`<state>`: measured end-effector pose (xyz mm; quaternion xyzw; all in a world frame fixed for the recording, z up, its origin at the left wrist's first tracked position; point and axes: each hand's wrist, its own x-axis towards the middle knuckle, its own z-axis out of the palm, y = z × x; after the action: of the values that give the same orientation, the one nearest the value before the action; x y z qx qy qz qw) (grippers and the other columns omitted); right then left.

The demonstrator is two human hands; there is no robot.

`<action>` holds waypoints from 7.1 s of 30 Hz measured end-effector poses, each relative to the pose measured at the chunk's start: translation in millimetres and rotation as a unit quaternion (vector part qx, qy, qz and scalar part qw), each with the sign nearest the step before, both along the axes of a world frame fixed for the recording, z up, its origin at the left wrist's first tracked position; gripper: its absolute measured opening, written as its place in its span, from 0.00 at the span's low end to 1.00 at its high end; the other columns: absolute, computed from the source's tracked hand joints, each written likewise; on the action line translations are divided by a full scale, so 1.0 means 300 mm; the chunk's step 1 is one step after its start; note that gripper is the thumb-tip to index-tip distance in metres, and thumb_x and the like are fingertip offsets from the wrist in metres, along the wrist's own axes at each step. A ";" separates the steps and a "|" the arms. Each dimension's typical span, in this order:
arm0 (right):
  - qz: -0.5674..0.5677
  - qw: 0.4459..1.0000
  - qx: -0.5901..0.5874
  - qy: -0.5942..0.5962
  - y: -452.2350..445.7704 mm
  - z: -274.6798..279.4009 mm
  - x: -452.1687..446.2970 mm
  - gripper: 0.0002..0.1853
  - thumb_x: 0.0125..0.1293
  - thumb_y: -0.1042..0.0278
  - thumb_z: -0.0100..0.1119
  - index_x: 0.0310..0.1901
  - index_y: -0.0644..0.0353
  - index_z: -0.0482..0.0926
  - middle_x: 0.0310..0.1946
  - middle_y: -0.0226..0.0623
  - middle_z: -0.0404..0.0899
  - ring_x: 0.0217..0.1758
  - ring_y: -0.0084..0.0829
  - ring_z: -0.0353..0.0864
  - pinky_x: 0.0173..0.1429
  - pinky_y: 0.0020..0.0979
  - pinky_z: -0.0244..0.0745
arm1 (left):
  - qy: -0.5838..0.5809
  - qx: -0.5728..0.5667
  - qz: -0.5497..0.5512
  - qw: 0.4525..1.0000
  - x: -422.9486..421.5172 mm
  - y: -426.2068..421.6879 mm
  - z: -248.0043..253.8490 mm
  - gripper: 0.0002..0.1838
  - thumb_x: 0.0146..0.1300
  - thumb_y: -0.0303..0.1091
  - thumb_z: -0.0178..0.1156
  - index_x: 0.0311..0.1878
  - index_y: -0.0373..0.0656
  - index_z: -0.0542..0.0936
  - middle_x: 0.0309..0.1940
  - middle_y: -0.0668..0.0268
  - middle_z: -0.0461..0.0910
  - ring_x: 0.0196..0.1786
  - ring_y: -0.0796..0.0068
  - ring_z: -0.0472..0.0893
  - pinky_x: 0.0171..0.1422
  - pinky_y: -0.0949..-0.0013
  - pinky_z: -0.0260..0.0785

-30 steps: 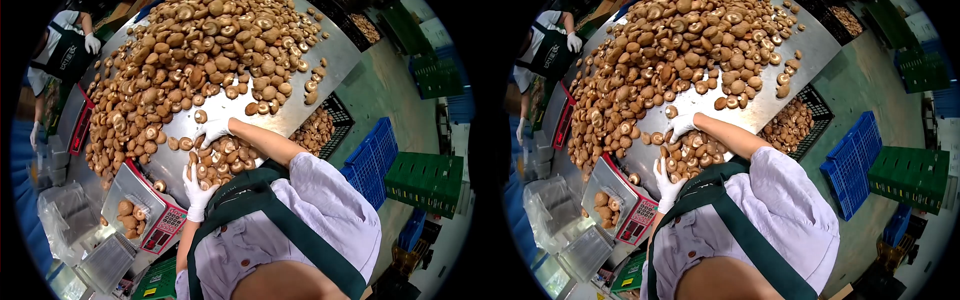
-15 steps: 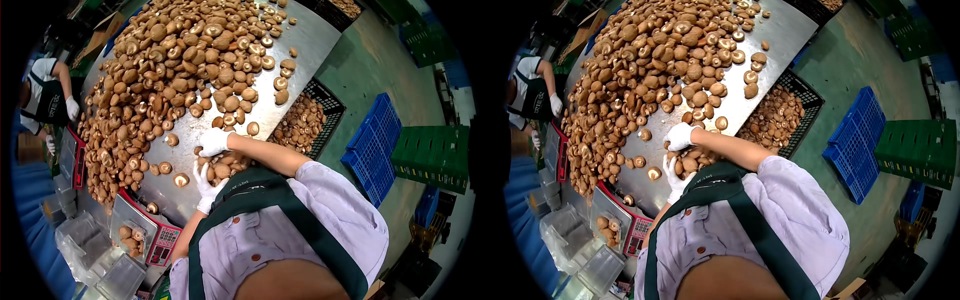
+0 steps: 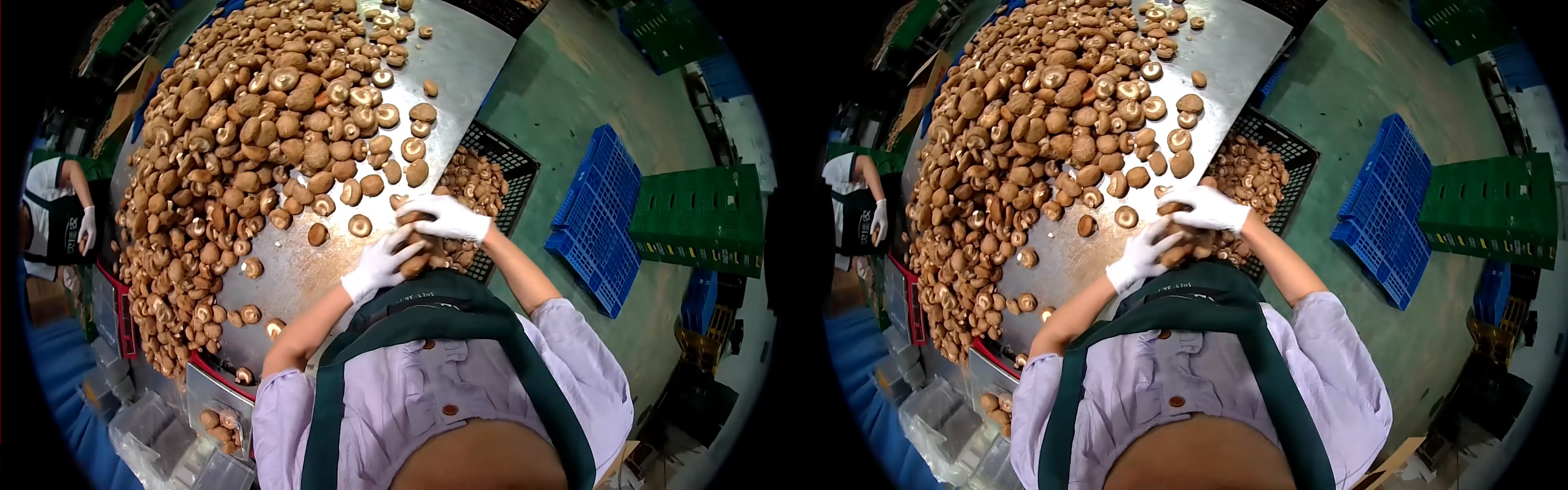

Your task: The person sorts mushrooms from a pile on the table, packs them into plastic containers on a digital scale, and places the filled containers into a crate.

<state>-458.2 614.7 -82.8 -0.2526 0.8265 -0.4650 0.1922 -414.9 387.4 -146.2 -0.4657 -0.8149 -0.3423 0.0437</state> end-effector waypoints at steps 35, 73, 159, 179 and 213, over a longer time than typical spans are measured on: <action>-0.478 0.719 -0.426 -0.270 0.258 -0.141 -0.212 0.17 0.71 0.58 0.50 0.51 0.65 0.76 0.46 0.43 0.81 0.46 0.34 0.82 0.50 0.35 0.79 | 0.069 -0.242 0.156 0.955 -0.553 0.371 -0.029 0.23 0.55 0.35 0.60 0.55 0.39 0.73 0.45 0.53 0.76 0.44 0.53 0.76 0.47 0.51 0.68; -0.038 0.677 -0.403 -0.615 -0.813 0.019 0.021 0.22 0.74 0.61 0.43 0.63 0.65 0.61 0.47 0.54 0.77 0.49 0.49 0.82 0.48 0.41 0.84 | -0.460 0.626 0.375 0.507 0.362 -0.585 0.216 0.24 0.71 0.46 0.50 0.62 0.39 0.69 0.45 0.60 0.80 0.37 0.73 0.79 0.38 0.72 0.75; 0.092 0.965 0.100 0.225 -1.530 -0.127 0.407 0.19 0.58 0.66 0.61 0.51 0.62 0.77 0.58 0.51 0.72 0.61 0.50 0.70 0.65 0.39 0.67 | -0.017 -0.132 0.726 0.675 1.218 -1.225 0.466 0.28 0.57 0.54 0.61 0.59 0.52 0.76 0.65 0.60 0.67 0.70 0.52 0.60 0.71 0.31 0.38; 0.178 0.890 -0.179 -0.380 -2.086 0.151 0.524 0.26 0.72 0.64 0.48 0.67 0.66 0.60 0.62 0.50 0.67 0.60 0.44 0.75 0.61 0.40 0.73 | -0.104 0.552 0.729 0.392 1.479 -1.572 0.428 0.35 0.71 0.60 0.42 0.62 0.34 0.71 0.59 0.54 0.73 0.57 0.65 0.75 0.62 0.64 0.65; 0.345 0.925 -0.142 -0.068 -1.653 0.054 0.746 0.09 0.63 0.77 0.59 0.44 0.63 0.71 0.29 0.35 0.80 0.34 0.26 0.83 0.40 0.25 0.77 | -0.133 0.469 0.715 0.501 1.510 -1.227 0.285 0.12 0.62 0.21 0.54 0.49 0.35 0.69 0.37 0.63 0.79 0.39 0.77 0.80 0.41 0.77 0.72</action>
<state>-234.5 118.7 -66.7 -0.5145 0.5989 -0.4982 0.3584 38.0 19.2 -60.6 0.4152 -0.5871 -0.5840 0.3767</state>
